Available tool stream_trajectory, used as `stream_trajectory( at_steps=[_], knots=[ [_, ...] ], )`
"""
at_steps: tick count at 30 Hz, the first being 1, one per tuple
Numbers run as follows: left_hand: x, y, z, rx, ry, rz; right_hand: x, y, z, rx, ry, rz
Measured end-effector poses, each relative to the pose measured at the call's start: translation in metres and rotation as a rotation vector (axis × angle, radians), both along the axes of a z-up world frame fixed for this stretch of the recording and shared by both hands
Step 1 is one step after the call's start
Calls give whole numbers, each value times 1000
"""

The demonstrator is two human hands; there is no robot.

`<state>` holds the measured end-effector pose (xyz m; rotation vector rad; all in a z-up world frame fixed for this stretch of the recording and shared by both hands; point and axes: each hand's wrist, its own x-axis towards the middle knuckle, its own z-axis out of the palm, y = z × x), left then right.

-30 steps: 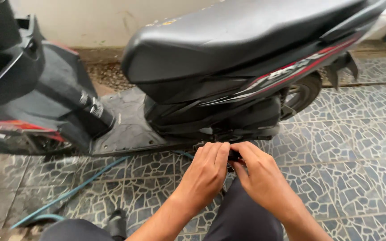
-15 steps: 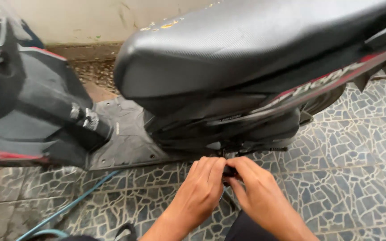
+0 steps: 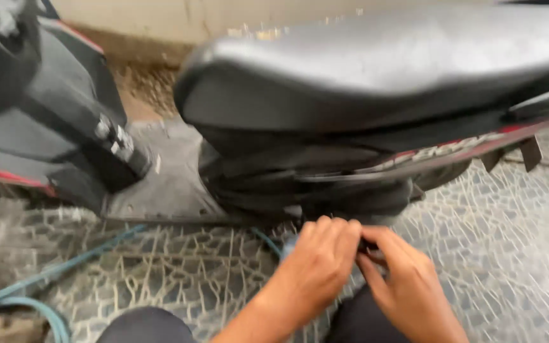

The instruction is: The person cleans the engine and lower components of a motorcycle by spraying liquid onto them with a spray bottle, then scrubbing with a screwdriver.

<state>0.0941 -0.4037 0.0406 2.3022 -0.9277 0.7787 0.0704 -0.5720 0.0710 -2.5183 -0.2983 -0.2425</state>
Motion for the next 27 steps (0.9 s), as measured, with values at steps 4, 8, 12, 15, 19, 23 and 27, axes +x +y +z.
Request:
stream_trajectory(
  at_steps=[4, 8, 12, 15, 19, 23, 27],
  knots=[
    [-10, 1, 5, -135, 176, -217, -15, -8, -14, 29, -28, -59],
    [-13, -6, 0, -187, 253, -280, -24, -13, -15, 58, 0, -51],
    [-21, -9, 2, -242, 277, -306, -33, -15, -19, 173, 14, -89],
    [-29, -17, -4, -314, 326, -310, -39, -14, -26, 245, -71, -67],
    [-38, -28, -7, -365, 320, -276, -49, -15, -43, 275, -110, -96],
    [-49, -40, -10, -391, 371, -200, -58, -25, -85, 317, -206, -170],
    [-55, -54, -14, -469, 492, -80, -66, -9, -82, 376, -241, -178]
  ],
)
